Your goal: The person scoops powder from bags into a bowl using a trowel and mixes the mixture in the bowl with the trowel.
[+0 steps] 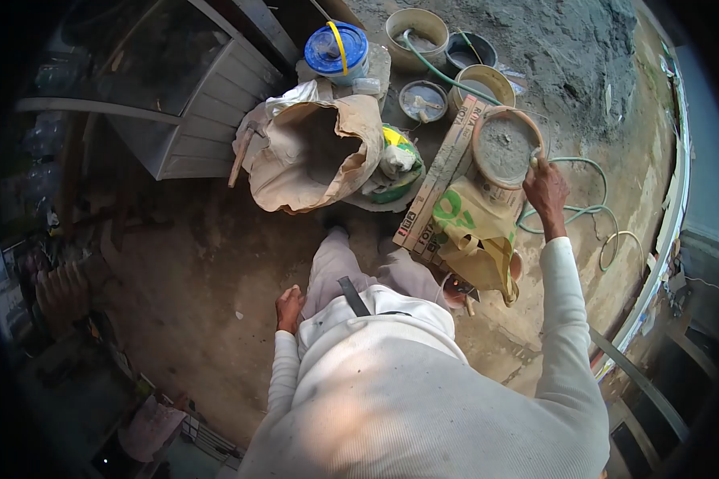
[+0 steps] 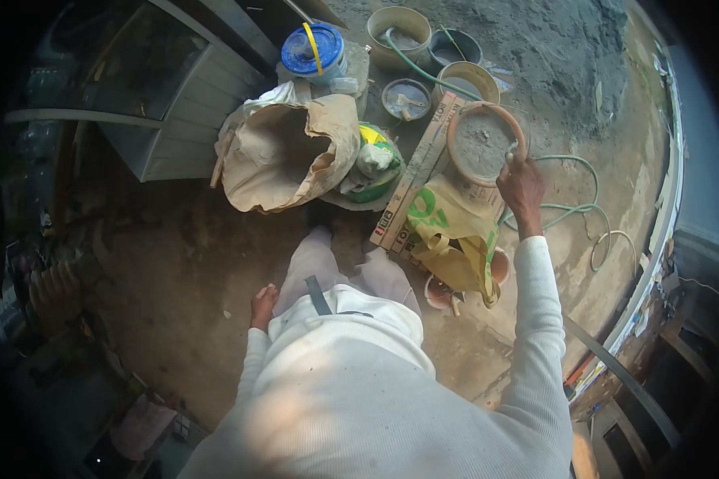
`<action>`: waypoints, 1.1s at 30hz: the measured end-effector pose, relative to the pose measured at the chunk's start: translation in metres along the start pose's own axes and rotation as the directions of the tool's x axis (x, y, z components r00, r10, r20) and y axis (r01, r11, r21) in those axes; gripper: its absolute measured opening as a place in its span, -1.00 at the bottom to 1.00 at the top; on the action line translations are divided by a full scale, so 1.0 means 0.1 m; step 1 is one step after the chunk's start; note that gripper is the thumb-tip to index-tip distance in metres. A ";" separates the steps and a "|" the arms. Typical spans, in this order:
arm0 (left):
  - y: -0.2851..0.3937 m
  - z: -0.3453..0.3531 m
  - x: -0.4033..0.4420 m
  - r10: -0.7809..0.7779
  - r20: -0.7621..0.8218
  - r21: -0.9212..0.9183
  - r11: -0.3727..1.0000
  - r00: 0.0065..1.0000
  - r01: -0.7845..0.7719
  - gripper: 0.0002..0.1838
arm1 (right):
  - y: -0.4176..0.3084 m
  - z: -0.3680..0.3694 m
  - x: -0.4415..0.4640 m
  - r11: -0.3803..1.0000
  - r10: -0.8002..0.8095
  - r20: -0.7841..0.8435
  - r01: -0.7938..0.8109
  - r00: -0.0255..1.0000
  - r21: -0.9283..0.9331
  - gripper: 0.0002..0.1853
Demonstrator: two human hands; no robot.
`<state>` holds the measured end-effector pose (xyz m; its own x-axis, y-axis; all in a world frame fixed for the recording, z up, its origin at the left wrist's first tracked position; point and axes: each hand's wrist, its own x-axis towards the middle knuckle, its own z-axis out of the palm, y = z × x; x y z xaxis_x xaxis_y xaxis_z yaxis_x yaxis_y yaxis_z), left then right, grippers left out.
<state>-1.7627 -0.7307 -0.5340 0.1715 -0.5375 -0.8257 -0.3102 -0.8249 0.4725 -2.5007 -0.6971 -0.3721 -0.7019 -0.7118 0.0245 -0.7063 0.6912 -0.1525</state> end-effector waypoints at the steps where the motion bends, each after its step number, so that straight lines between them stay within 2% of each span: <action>1: 0.19 0.06 -0.10 -0.024 0.002 0.020 1.000 1.000 0.024 -0.33 | 0.03 0.04 -0.01 0.999 0.032 0.094 -0.030 0.995 -0.029 -0.69; 3: 0.62 0.13 -0.25 -0.009 0.013 0.074 0.997 1.000 0.008 -0.26 | 0.09 0.12 -0.04 0.988 0.128 0.258 -0.102 0.957 -0.112 -0.62; 6: 1.20 0.30 -0.30 0.118 0.037 0.132 0.984 0.992 -0.122 -0.17 | -0.03 0.06 -0.20 0.984 0.162 0.149 -0.171 0.975 0.048 -0.61; 9: 1.75 0.48 0.00 0.296 0.052 0.170 0.938 0.954 -0.301 -0.06 | -0.16 0.05 -0.29 0.972 0.213 0.166 -0.226 0.963 0.060 -0.60; 10: 1.84 0.52 0.10 0.342 0.030 0.186 0.921 0.939 -0.342 -0.02 | -0.28 0.00 -0.33 0.951 0.237 0.113 -0.255 0.965 0.176 -0.58; 13: 2.49 0.67 -0.08 0.455 0.052 0.102 0.883 0.889 -0.458 0.01 | -0.60 0.03 -0.45 0.891 0.299 0.106 -0.318 0.948 0.323 -0.56; 14: 2.64 0.71 -0.04 0.503 -0.044 0.198 0.851 0.863 -0.486 -0.04 | -0.69 0.07 -0.47 0.847 0.282 0.185 -0.335 0.941 0.412 -0.53; 16: 2.85 0.78 0.04 0.598 -0.198 0.396 0.774 0.777 -0.495 -0.13 | -1.09 0.06 -0.54 0.719 0.288 0.424 -0.487 0.858 0.497 -0.51; 17: 2.98 0.79 0.03 0.602 -0.126 0.387 0.762 0.789 -0.519 -0.14 | -1.29 0.05 -0.60 0.643 0.279 0.533 -0.568 0.799 0.514 -0.50; 19: 3.24 0.78 -0.01 0.605 0.015 0.357 0.740 0.796 -0.570 -0.17 | -1.59 0.32 -0.79 0.691 0.221 0.435 -0.455 0.873 0.561 -0.52; 21: 3.27 0.75 0.24 0.519 0.158 0.270 0.796 0.840 -0.542 -0.16 | -1.97 0.35 -0.93 0.794 0.168 0.496 -0.415 0.852 0.444 -0.55; 22: 3.28 0.71 0.38 0.472 0.233 0.230 0.823 0.850 -0.519 -0.15 | -2.13 0.43 -1.04 0.807 0.131 0.487 -0.378 0.864 0.454 -0.57; 25: 3.29 0.82 0.32 0.511 0.407 0.086 0.804 0.758 -0.588 -0.12 | -2.56 0.68 -1.31 0.868 0.108 0.496 -0.324 0.862 0.375 -0.60; 27: 3.32 0.76 0.24 0.320 0.517 -0.121 0.945 0.794 -0.303 -0.06 | -2.81 0.79 -1.41 0.892 0.112 0.514 -0.314 0.850 0.326 -0.61; 28: 3.31 0.77 0.28 0.281 0.497 -0.165 0.959 0.821 -0.228 -0.06 | -2.91 0.82 -1.44 0.894 0.113 0.522 -0.316 0.846 0.319 -0.61; 31: 3.25 0.76 0.76 0.425 0.369 0.068 0.874 0.827 -0.480 -0.11 | -3.13 0.81 -1.46 0.911 0.104 0.516 -0.289 0.851 0.293 -0.61; 32: 3.24 0.78 0.80 0.371 0.338 0.133 0.891 0.865 -0.434 -0.18 | -3.19 0.82 -1.45 0.922 0.092 0.512 -0.268 0.854 0.281 -0.62; 33: 3.12 0.73 1.06 0.470 0.492 0.157 0.780 0.733 -0.606 -0.30 | -3.24 0.83 -1.44 0.931 0.079 0.508 -0.246 0.857 0.270 -0.62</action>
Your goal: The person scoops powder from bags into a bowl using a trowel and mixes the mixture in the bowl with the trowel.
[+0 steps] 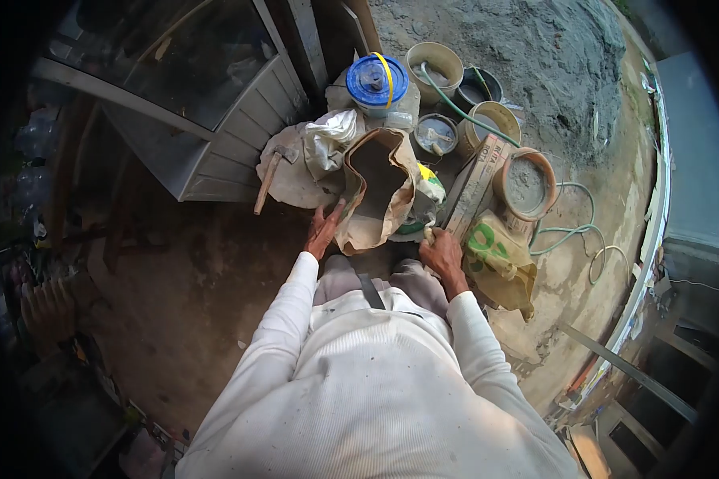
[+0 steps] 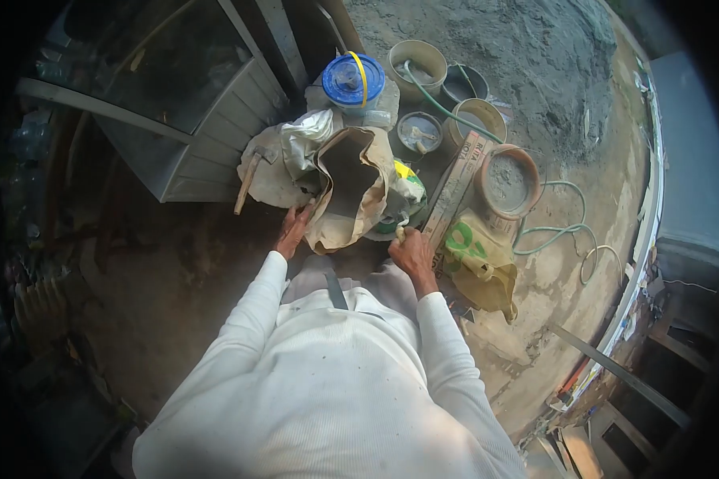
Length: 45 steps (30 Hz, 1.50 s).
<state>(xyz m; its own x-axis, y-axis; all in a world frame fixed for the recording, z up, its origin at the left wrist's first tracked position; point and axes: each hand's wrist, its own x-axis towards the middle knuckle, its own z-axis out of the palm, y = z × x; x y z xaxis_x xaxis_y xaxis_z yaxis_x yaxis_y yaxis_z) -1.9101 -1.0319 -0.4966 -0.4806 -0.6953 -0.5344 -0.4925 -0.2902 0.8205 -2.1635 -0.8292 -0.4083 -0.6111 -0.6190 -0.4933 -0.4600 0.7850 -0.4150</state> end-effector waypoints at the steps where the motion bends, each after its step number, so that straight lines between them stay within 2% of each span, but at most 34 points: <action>1: -0.45 -0.09 0.18 0.170 0.146 0.097 0.978 0.975 -0.185 -0.35 | -0.06 0.03 0.02 0.999 -0.027 -0.006 0.027 1.000 -0.023 -0.63; 2: -0.49 -0.13 0.13 0.274 0.239 0.126 0.943 0.931 -0.309 -0.29 | -0.11 0.06 0.03 0.998 -0.053 -0.009 0.053 0.999 -0.046 -0.64; 3: -0.52 -0.18 0.09 0.372 0.327 0.132 0.892 0.868 -0.432 -0.12 | -0.15 0.10 0.04 0.994 -0.081 -0.012 0.080 0.997 -0.069 -0.65; 4: -0.47 -0.08 0.19 0.062 0.316 -0.195 0.981 0.947 0.000 -0.17 | -0.20 0.13 0.07 0.993 -0.092 -0.001 0.091 0.996 -0.078 -0.66; 5: -0.47 0.04 0.36 -0.237 0.413 -0.470 0.772 0.880 0.428 -0.16 | -0.25 0.16 0.09 0.991 -0.102 0.011 0.103 0.995 -0.087 -0.66; 6: -0.49 0.15 0.50 -0.430 0.587 -0.606 0.328 0.686 0.724 -0.10 | -0.30 0.20 0.11 0.989 -0.111 0.023 0.113 0.993 -0.095 -0.67; 9: -0.73 0.41 0.65 -0.470 0.562 -0.677 0.213 0.681 0.705 -0.21 | -0.51 0.31 0.16 0.992 -0.070 0.050 0.075 0.996 -0.104 -0.67; 11: -0.79 0.51 0.56 -0.421 0.467 -0.639 0.447 0.778 0.626 -0.04 | -0.60 0.36 0.13 0.992 -0.040 0.063 0.048 0.997 -0.120 -0.66; 14: -0.75 0.67 0.60 -0.402 0.468 -0.636 0.465 0.787 0.616 0.05 | -0.64 0.46 0.16 0.990 -0.017 0.064 0.026 0.998 -0.137 -0.66; 16: -0.76 0.87 0.76 -0.531 0.506 -0.669 0.256 0.680 0.697 0.02 | -0.59 0.47 0.19 0.994 -0.015 0.081 0.023 0.997 -0.110 -0.64; 19: -0.37 0.84 0.73 -0.688 0.352 -0.621 0.336 0.635 0.708 -0.16 | -0.49 0.40 0.14 0.995 -0.022 0.088 0.030 0.996 -0.091 -0.64; 22: -0.50 0.89 0.88 -0.606 0.369 -0.567 0.454 0.705 0.687 -0.36 | -0.34 0.24 0.09 1.000 -0.017 0.064 0.016 0.998 0.011 -0.63; 23: -0.52 0.91 0.90 -0.574 0.285 -0.505 0.591 0.768 0.629 -0.48 | -0.28 0.18 -0.01 0.998 -0.005 0.029 0.003 1.000 0.067 -0.62; 26: -1.52 1.37 1.41 -0.435 0.369 -0.553 0.607 0.821 0.570 -0.45 | 0.11 0.15 -0.34 0.963 0.119 -0.077 -0.096 0.990 0.250 -0.58; 28: -0.79 1.24 0.93 -0.404 0.215 -0.510 0.730 0.889 0.455 -0.61 | 0.24 0.04 -0.64 0.923 0.180 -0.155 -0.112 0.971 0.368 -0.62; 30: -0.62 1.26 0.75 -0.345 0.147 -0.485 0.792 0.927 0.371 -0.71 | 0.66 0.17 -0.90 0.869 0.301 -0.157 -0.202 0.941 0.452 -0.66; 32: -0.92 1.36 0.99 -0.266 0.163 -0.492 0.813 0.950 0.312 -0.76 | 0.91 0.25 -1.06 0.821 0.362 -0.161 -0.232 0.918 0.522 -0.68; 33: -0.94 1.37 0.97 -0.203 0.190 -0.632 0.724 0.961 0.278 -0.78 | 0.98 0.24 -1.16 0.807 0.366 -0.167 -0.223 0.915 0.546 -0.69; 35: -1.00 1.34 1.20 -0.195 0.111 -0.514 0.828 0.974 0.224 -0.78 | 1.05 0.20 -1.28 0.789 0.370 -0.159 -0.220 0.915 0.573 -0.68; 37: 0.51 1.09 0.61 -0.411 0.093 -0.377 0.828 0.907 0.414 -0.77 | 1.08 0.20 -1.32 0.773 0.352 -0.192 -0.169 0.916 0.611 -0.71; 40: 0.19 1.05 0.88 -0.015 0.038 -0.502 0.864 0.999 0.032 -0.82 | 1.20 0.31 -1.29 0.759 0.339 -0.189 -0.149 0.922 0.634 -0.71; 42: 0.38 0.96 0.79 0.027 0.024 -0.608 0.794 0.999 -0.007 -0.83 | 1.06 0.16 -1.32 0.787 0.336 -0.166 -0.179 0.927 0.591 -0.71; 44: 1.51 0.81 0.35 -0.133 0.069 -0.731 0.667 0.989 0.141 -0.83 | 1.07 0.22 -1.30 0.785 0.344 -0.176 -0.179 0.922 0.593 -0.71; 45: 1.73 0.77 0.27 -0.130 -0.017 -0.694 0.715 0.991 0.082 -0.79 | 1.07 0.26 -1.28 0.785 0.348 -0.179 -0.182 0.920 0.593 -0.71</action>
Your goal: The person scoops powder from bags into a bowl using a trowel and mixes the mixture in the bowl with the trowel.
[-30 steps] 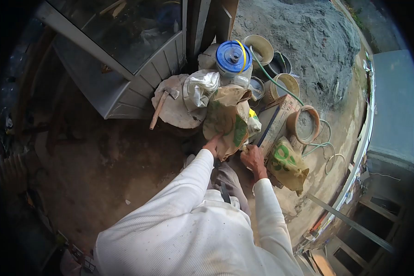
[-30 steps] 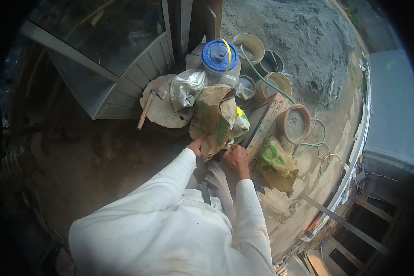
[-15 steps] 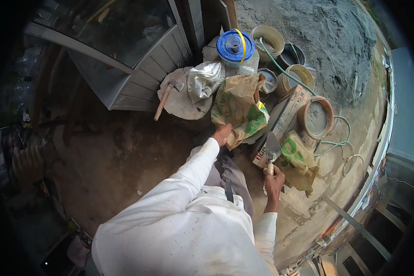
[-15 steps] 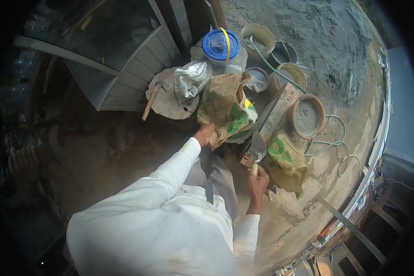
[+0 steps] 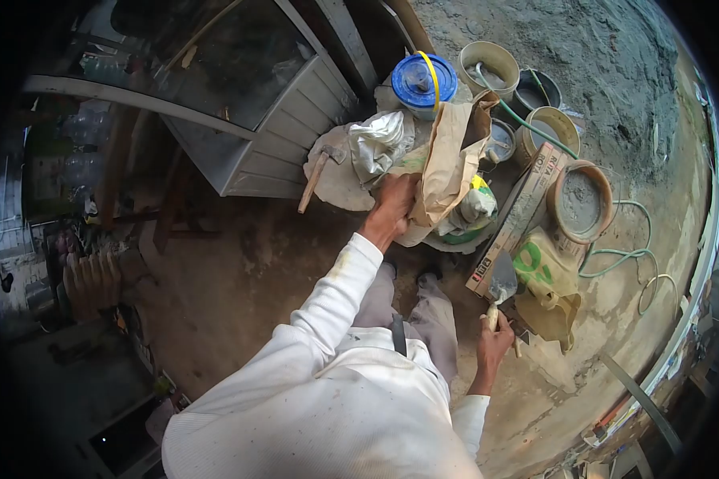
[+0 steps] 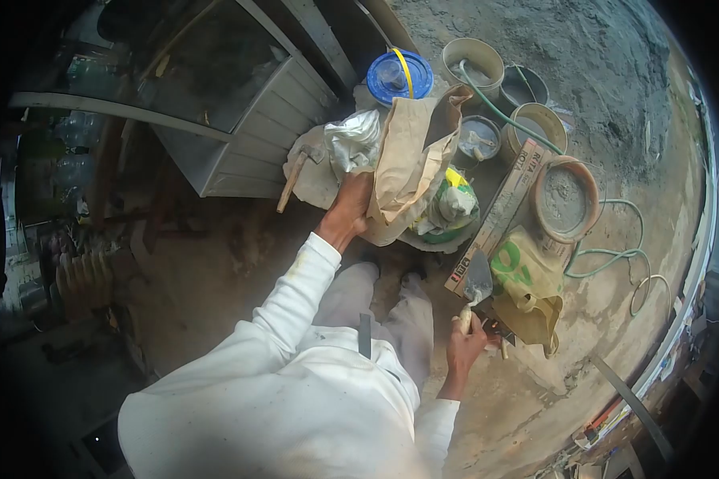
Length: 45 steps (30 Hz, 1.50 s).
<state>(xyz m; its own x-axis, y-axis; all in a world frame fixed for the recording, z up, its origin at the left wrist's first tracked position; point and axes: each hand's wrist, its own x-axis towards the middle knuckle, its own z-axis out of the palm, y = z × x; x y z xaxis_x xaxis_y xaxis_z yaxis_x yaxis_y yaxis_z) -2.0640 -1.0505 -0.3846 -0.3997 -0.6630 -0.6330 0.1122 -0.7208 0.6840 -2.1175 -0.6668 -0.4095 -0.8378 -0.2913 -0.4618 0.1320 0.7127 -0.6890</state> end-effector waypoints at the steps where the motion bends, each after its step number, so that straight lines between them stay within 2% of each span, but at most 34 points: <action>1: 0.20 0.11 -0.10 0.014 0.006 0.023 1.000 1.000 -0.014 -0.78 | 0.00 0.04 0.02 1.000 0.005 0.022 -0.005 1.000 0.000 -0.69; 3: 0.50 0.18 -0.25 0.031 0.017 0.060 0.998 0.999 -0.032 -0.77 | 0.02 0.06 0.00 1.000 0.019 0.064 -0.018 0.998 -0.012 -0.64; 4: 0.50 0.01 -0.09 0.053 0.106 0.082 0.995 0.993 -0.062 -0.79 | 0.01 0.09 -0.04 1.000 0.013 0.066 -0.012 0.998 -0.017 -0.64; 7: 0.69 -0.04 -0.01 0.078 0.165 0.028 0.996 0.983 -0.084 -0.81 | -0.07 0.23 -0.07 1.000 -0.020 0.025 0.020 0.999 -0.005 -0.66; 11: 1.08 -0.15 -0.09 0.099 0.224 0.081 0.989 0.970 -0.120 -0.72 | -0.17 0.33 -0.27 1.000 0.001 -0.037 -0.001 0.999 -0.003 -0.67; 14: 1.20 -0.64 0.40 0.041 0.293 0.183 0.978 0.955 -0.098 -0.66 | -0.25 0.36 -0.47 0.999 -0.001 -0.084 -0.002 0.996 -0.033 -0.67; 16: 1.40 -0.74 0.49 0.031 0.262 0.159 0.984 0.965 -0.075 -0.56 | -0.23 0.41 -0.58 0.999 0.027 -0.119 -0.033 0.992 -0.043 -0.69; 19: 1.55 -1.03 1.07 -0.071 0.082 -0.045 0.996 0.994 0.075 -0.55 | -0.29 0.46 -0.77 0.994 0.094 -0.111 -0.100 0.989 -0.048 -0.70; 20: 1.45 -1.30 1.38 -0.069 0.047 -0.059 0.996 0.997 0.072 -0.52 | -0.23 0.53 -0.84 0.995 0.097 -0.155 -0.094 0.983 0.023 -0.78; 22: 1.17 -1.88 2.02 -0.069 -0.026 -0.084 0.994 0.997 0.067 -0.45 | -0.12 0.59 -0.97 0.999 0.035 -0.218 -0.044 0.975 -0.032 -0.79; 23: 1.27 -2.00 2.05 -0.093 -0.056 -0.122 0.989 0.994 0.086 -0.46 | -0.09 0.61 -1.02 0.998 0.003 -0.239 -0.019 0.971 -0.065 -0.79; 25: 1.41 -2.34 1.99 -0.153 -0.132 -0.193 0.973 0.979 0.126 -0.46 | -0.11 0.63 -1.15 0.991 0.093 -0.214 -0.111 0.972 -0.074 -0.80; 28: 1.47 -2.93 2.17 -0.177 0.148 -0.277 0.937 0.973 0.212 -0.40 | -0.13 0.69 -1.21 0.972 0.170 -0.158 -0.192 0.973 -0.134 -0.70; 31: 1.35 -3.26 2.41 -0.163 0.435 -0.333 0.885 0.885 0.327 -0.32 | -0.30 0.70 -1.19 0.961 0.196 -0.088 -0.209 0.977 -0.184 -0.63; 33: 1.29 -3.05 2.22 -0.133 0.431 -0.358 0.883 0.893 0.304 -0.24 | -0.38 0.73 -1.12 0.966 0.166 -0.073 -0.176 0.984 -0.187 -0.66; 35: 1.37 -2.62 1.25 -0.098 0.225 -0.359 0.917 0.969 0.176 -0.14 | -0.35 0.78 -1.07 0.977 0.110 -0.091 -0.124 0.990 -0.171 -0.74; 37: 0.99 -2.84 1.03 -0.179 -0.078 -0.405 0.905 0.981 0.132 -0.14 | -0.26 0.79 -0.98 0.976 0.112 -0.075 -0.124 0.991 -0.179 -0.68; 39: 0.43 -3.08 0.80 -0.214 -0.190 -0.154 0.970 0.958 0.186 -0.25 | -0.20 0.79 -0.88 0.968 0.147 -0.056 -0.155 0.988 -0.196 -0.65; 41: -0.13 -2.86 0.39 -0.251 -0.230 0.186 0.937 0.940 0.296 -0.46 | -0.15 0.78 -0.72 0.960 0.164 -0.033 -0.168 0.986 -0.226 -0.60; 43: -0.58 -2.38 0.08 -0.292 -0.152 0.428 0.841 0.944 0.330 -0.59 | -0.04 0.78 -0.53 0.948 0.165 0.001 -0.158 0.986 -0.277 -0.59; 45: -1.04 -1.82 -0.02 -0.321 -0.047 0.590 0.755 0.946 0.285 -0.68 | -0.09 0.76 -0.32 0.953 0.156 0.052 -0.136 0.986 -0.270 -0.58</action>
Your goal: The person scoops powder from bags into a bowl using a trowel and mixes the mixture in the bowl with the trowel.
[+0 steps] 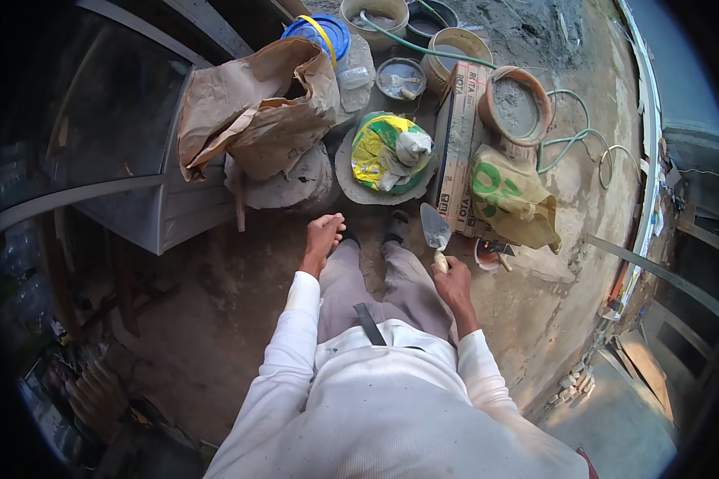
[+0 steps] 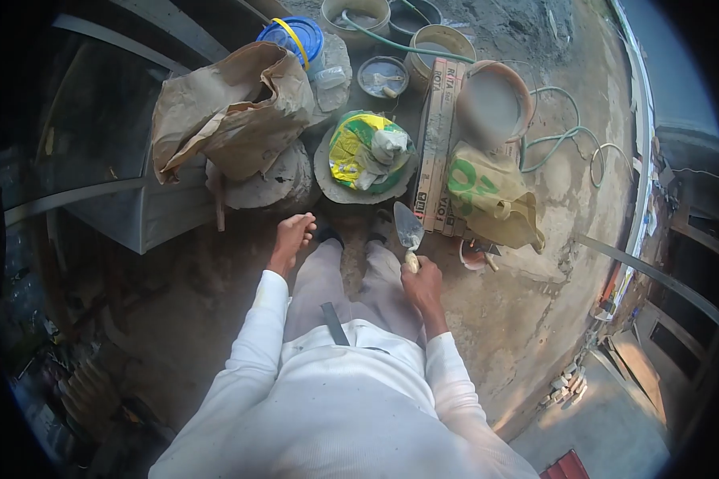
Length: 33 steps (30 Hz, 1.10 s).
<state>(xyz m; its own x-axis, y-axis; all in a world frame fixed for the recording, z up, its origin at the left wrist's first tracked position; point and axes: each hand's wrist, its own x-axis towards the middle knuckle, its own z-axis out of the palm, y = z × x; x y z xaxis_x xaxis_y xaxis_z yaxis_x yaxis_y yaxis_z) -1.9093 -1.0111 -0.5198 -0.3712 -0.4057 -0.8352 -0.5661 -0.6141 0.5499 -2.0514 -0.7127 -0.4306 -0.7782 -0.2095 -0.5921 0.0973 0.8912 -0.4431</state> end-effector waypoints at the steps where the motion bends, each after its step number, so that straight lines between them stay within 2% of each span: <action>1: -0.01 0.35 0.11 0.026 0.050 0.103 0.994 0.998 -0.031 -0.69 | -0.02 -0.06 0.09 1.000 -0.001 0.014 0.001 1.000 0.005 -0.58; 2: -0.03 0.69 0.26 0.041 0.106 0.200 0.978 0.994 -0.061 -0.69 | -0.01 -0.09 0.15 1.000 -0.007 0.007 0.007 1.000 0.016 -0.58; 4: -0.23 1.31 0.75 0.162 0.096 0.373 0.909 0.982 -0.187 -0.62 | 0.01 -0.11 0.31 0.999 -0.018 -0.004 0.018 1.000 0.029 -0.57; 6: -0.27 1.89 1.22 0.238 -0.009 0.562 0.805 0.971 -0.191 -0.48 | 0.09 -0.10 0.42 0.998 0.019 0.020 -0.020 1.000 0.053 -0.57; 8: -0.25 2.36 1.61 0.270 -0.189 0.618 0.780 0.944 -0.100 -0.34 | 0.20 -0.05 0.50 0.992 0.037 0.018 -0.039 0.999 0.121 -0.58; 10: -0.40 2.78 2.09 0.389 -0.439 0.618 0.785 0.810 -0.042 -0.29 | 0.29 0.00 0.49 0.977 0.091 0.042 -0.098 0.995 0.189 -0.57; 12: -0.42 2.93 2.43 0.351 -0.473 0.518 0.853 0.808 -0.068 -0.36 | 0.40 0.09 0.49 0.963 0.111 0.031 -0.115 0.993 0.242 -0.57; 15: -0.48 2.87 2.58 0.392 -0.445 0.564 0.821 0.805 -0.088 -0.46 | 0.56 0.22 0.54 0.944 0.167 0.049 -0.174 0.985 0.280 -0.58; 18: -0.36 2.60 2.33 0.465 -0.312 0.610 0.766 0.829 -0.200 -0.55 | 0.61 0.30 0.59 0.950 0.158 0.046 -0.165 0.986 0.264 -0.58; 19: -0.29 2.51 2.25 0.535 -0.267 0.634 0.724 0.802 -0.272 -0.62 | 0.61 0.31 0.63 0.958 0.136 0.032 -0.139 0.990 0.251 -0.59; 22: 0.12 2.20 2.00 0.721 -0.125 0.728 0.533 0.681 -0.431 -0.64 | 0.51 0.29 0.82 0.988 0.009 0.020 -0.012 1.000 0.153 -0.60; 26: 0.54 1.74 1.90 0.815 -0.035 0.684 0.441 0.578 -0.581 -0.64 | 0.16 0.27 1.07 0.998 -0.068 0.025 0.068 0.997 0.017 -0.63; 27: 0.63 1.65 1.92 0.825 0.030 0.693 0.389 0.564 -0.607 -0.66 | 0.10 0.32 1.14 0.996 -0.092 0.026 0.092 0.995 -0.018 -0.66; 31: 1.04 1.43 1.98 0.829 0.147 0.592 0.364 0.540 -0.719 -0.70 | -0.24 0.42 1.30 0.972 -0.216 0.034 0.218 0.976 -0.088 -0.67; 33: 1.21 1.35 2.02 0.830 0.213 0.629 0.287 0.515 -0.722 -0.71 | -0.40 0.55 1.45 0.948 -0.298 0.023 0.299 0.954 -0.108 -0.67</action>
<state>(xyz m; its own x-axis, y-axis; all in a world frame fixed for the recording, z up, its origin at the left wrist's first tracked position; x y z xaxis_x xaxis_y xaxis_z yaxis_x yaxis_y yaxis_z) -2.1516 -1.0757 -0.6223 -0.8181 -0.5745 0.0257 -0.3572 0.5428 0.7601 -2.1338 -0.8011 -0.5359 -0.7570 -0.4751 -0.4486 -0.2075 0.8259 -0.5243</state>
